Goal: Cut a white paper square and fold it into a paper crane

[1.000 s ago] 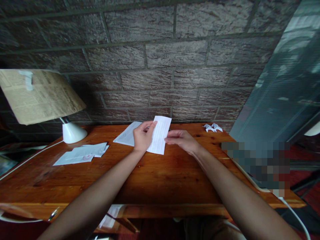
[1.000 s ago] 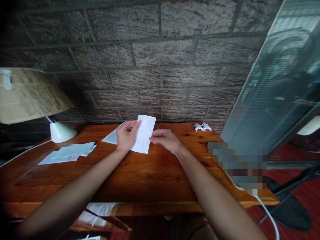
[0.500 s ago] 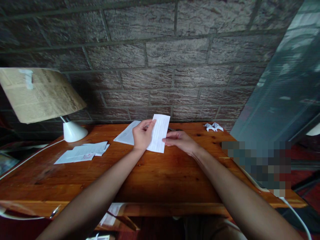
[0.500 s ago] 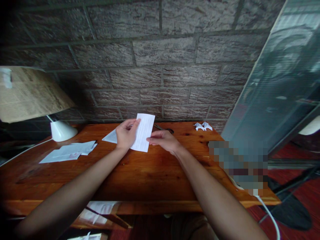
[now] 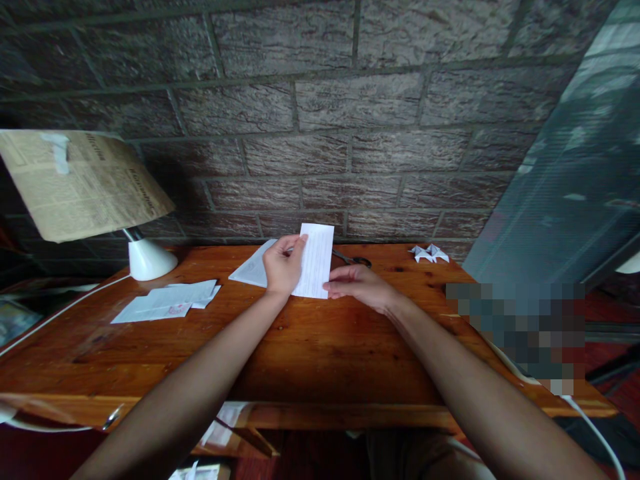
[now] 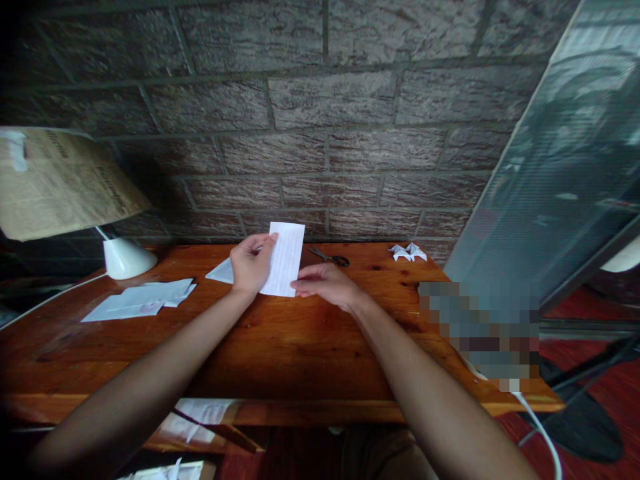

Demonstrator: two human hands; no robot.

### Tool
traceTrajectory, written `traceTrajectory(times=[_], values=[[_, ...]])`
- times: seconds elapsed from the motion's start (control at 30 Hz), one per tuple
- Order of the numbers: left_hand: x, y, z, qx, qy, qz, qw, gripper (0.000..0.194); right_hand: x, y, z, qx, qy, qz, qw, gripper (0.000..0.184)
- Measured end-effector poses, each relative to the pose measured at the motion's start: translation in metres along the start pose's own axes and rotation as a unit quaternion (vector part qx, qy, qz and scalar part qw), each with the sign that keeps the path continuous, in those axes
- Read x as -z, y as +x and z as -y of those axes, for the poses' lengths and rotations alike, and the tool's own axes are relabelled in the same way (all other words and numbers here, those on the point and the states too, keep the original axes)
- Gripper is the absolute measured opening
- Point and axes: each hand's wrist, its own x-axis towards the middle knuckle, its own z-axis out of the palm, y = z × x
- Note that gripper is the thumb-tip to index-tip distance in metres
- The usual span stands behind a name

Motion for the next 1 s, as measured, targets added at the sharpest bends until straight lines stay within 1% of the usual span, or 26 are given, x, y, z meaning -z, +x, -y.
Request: traceTrajectory(times=[0.2,0.4,0.53,0.63,0.73,0.9,1.0], values=[[0.001,0.002,0.004,0.010,-0.001,-0.012,1.000,0.027,-0.003,-0.002,0.000,-0.018,0.016,0.007,1.000,0.032],[0.001,0.005,0.006,0.023,-0.008,-0.020,0.999,0.027,-0.004,0.000,-0.005,-0.030,0.056,-0.029,0.998,0.035],[0.002,0.007,0.007,0.027,-0.013,-0.029,0.999,0.027,-0.004,0.003,-0.010,-0.025,0.026,-0.051,0.998,0.036],[0.002,0.007,0.008,0.028,-0.017,-0.021,0.999,0.027,-0.004,0.004,-0.011,-0.018,0.009,-0.053,0.998,0.035],[0.000,0.006,0.008,0.033,-0.027,-0.012,0.999,0.028,-0.003,0.004,-0.011,-0.018,0.006,-0.048,0.999,0.035],[0.000,0.006,0.009,0.056,-0.051,-0.009,0.997,0.030,0.000,0.004,-0.011,-0.019,0.007,-0.053,0.998,0.034],[0.000,0.007,0.008,0.057,-0.063,-0.006,0.996,0.032,0.001,0.005,-0.010,-0.023,0.013,-0.057,0.998,0.035]])
